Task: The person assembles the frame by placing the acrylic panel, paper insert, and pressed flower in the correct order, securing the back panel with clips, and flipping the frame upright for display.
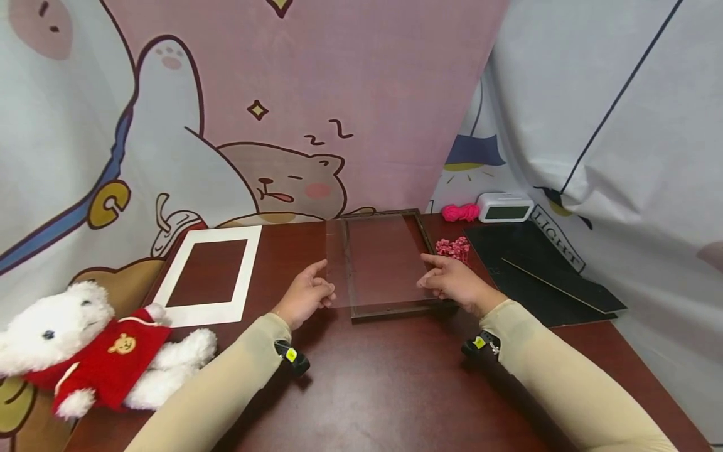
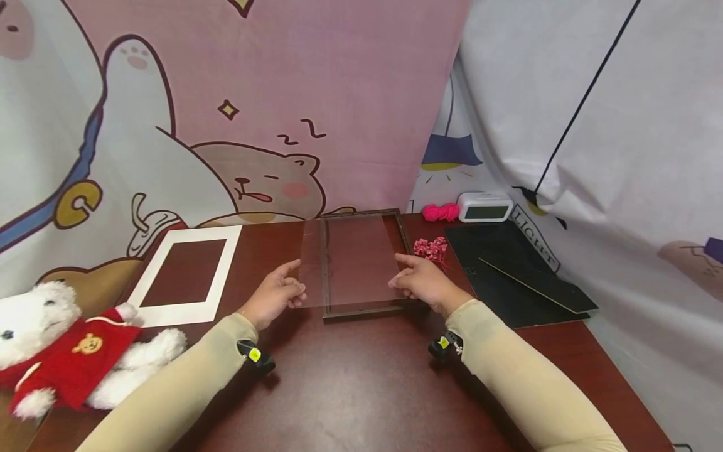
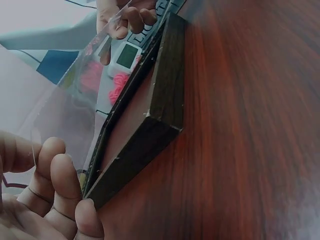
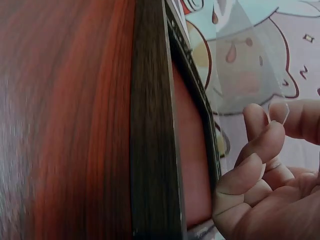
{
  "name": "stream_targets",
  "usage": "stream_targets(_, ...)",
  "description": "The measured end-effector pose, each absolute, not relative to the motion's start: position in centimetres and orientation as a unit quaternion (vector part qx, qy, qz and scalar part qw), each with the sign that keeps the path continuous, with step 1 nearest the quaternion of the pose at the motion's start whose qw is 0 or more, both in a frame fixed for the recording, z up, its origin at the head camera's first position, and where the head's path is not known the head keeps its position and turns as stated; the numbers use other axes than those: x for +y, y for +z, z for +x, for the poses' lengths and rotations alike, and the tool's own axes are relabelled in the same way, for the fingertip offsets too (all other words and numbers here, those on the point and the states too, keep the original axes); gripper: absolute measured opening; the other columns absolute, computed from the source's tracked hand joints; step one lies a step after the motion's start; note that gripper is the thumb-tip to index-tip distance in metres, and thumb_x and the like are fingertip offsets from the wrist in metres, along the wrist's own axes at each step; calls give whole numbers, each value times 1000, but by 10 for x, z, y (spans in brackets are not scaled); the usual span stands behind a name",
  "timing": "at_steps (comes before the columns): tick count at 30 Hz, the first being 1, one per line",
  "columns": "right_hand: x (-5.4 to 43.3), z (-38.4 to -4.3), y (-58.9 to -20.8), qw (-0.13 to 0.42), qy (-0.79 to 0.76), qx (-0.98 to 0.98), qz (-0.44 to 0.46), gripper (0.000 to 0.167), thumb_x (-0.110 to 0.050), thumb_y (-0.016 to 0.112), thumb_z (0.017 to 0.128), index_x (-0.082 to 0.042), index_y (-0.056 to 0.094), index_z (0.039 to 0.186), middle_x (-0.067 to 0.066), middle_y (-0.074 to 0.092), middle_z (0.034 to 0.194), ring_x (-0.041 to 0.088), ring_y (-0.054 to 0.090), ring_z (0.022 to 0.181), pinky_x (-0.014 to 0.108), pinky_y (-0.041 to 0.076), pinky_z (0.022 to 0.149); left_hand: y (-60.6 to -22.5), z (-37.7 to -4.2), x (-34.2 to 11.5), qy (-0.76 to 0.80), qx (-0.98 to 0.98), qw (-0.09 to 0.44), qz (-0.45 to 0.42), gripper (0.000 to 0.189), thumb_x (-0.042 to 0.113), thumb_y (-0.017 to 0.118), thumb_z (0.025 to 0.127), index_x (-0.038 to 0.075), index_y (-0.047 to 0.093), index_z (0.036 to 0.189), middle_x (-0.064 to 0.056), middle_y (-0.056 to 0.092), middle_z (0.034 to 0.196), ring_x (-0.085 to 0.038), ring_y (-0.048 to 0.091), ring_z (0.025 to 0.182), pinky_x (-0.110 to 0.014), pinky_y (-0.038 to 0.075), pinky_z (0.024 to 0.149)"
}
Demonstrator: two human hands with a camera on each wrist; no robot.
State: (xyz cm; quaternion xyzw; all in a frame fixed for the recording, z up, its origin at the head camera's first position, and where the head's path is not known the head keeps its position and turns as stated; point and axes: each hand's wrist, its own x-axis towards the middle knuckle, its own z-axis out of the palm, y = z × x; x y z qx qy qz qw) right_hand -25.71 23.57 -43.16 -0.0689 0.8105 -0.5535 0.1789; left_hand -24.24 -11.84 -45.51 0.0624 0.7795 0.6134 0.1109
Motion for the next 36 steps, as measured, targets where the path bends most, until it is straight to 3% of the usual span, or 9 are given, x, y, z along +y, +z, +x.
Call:
stream_targets(5,247,-261,-432,178,-533,824,-71,76,-11,68,100,-2,29,165,14,74,105,17,56,77,29,49,67,-457,-250,-106,620,772,121,63,71,2,59,102,3,27,166,-6,67,82,-16,63,72,-32,54,74)
stream_targets(10,257,-265,-433,179,-527,829,-60,76,-12,68,100,-2,30,165,9,74,101,18,56,79,32,49,67,-455,-257,-97,615,773,138,75,73,1,59,102,2,25,166,-5,67,80,-16,62,72,-34,54,73)
stream_targets(21,275,-276,-440,181,-523,832,-48,72,-10,65,100,-1,32,164,10,74,101,16,55,76,29,48,64,-456,-270,-82,604,776,161,90,74,0,57,102,-1,21,166,-5,67,77,-15,59,65,-28,53,67)
stream_targets(27,280,-282,-444,171,-526,832,-37,67,-9,62,102,-3,36,163,14,74,104,16,54,74,28,47,62,-458,-275,-81,575,793,173,101,75,2,60,101,-1,23,166,-6,69,78,-16,59,65,-28,53,71)
stream_targets(36,276,-280,-441,171,-506,845,-38,65,-11,63,100,-1,40,160,5,56,76,16,51,67,28,45,59,-455,-281,-83,551,809,176,103,72,2,59,99,-6,27,163,-4,70,78,-16,56,64,-28,51,71)
